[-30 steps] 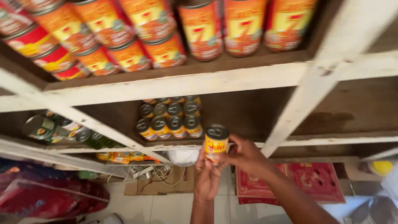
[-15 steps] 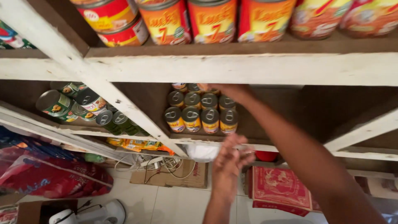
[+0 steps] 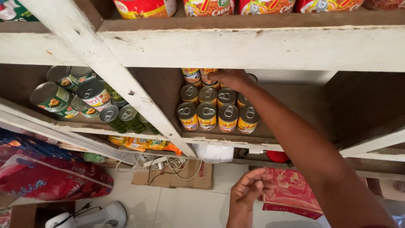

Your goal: Stocking canned goods on wooden shelves from a storage crate.

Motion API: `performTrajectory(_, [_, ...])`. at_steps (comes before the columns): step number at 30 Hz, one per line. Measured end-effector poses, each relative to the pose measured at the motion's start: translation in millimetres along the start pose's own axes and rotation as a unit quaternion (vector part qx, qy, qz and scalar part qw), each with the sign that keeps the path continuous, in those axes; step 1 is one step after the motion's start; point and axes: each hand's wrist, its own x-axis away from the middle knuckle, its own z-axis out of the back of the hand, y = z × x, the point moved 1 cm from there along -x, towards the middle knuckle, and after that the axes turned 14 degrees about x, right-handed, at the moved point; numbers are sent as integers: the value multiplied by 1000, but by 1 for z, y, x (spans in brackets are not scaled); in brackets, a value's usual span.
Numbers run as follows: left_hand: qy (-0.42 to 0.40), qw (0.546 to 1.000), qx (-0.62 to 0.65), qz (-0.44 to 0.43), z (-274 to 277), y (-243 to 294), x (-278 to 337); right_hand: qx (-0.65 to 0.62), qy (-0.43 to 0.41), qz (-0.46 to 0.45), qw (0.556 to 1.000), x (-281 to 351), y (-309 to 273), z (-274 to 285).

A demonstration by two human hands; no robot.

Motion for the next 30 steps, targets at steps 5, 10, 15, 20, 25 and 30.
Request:
performTrajectory(5, [33, 999, 2, -3, 0, 17, -9, 12, -6, -19, 1000, -2, 7, -1])
performTrajectory(10, [40, 998, -24, -47, -2, 47, -27, 6, -10, -23, 1000, -7, 16, 3])
performTrajectory(15, [37, 994, -32, -99, -3, 66, -36, 41, -82, 4, 996, 3, -13, 14])
performTrajectory(20, [35, 994, -33, -101, -5, 66, -39, 67, -119, -13, 991, 0, -11, 13])
performTrajectory(25, [45, 995, -31, -84, 0, 58, -43, 155, -105, 4, 982, 6, -19, 16])
performTrajectory(30, [47, 995, -44, -82, 4, 53, -47, 207, -86, 31, 974, 5, -16, 17])
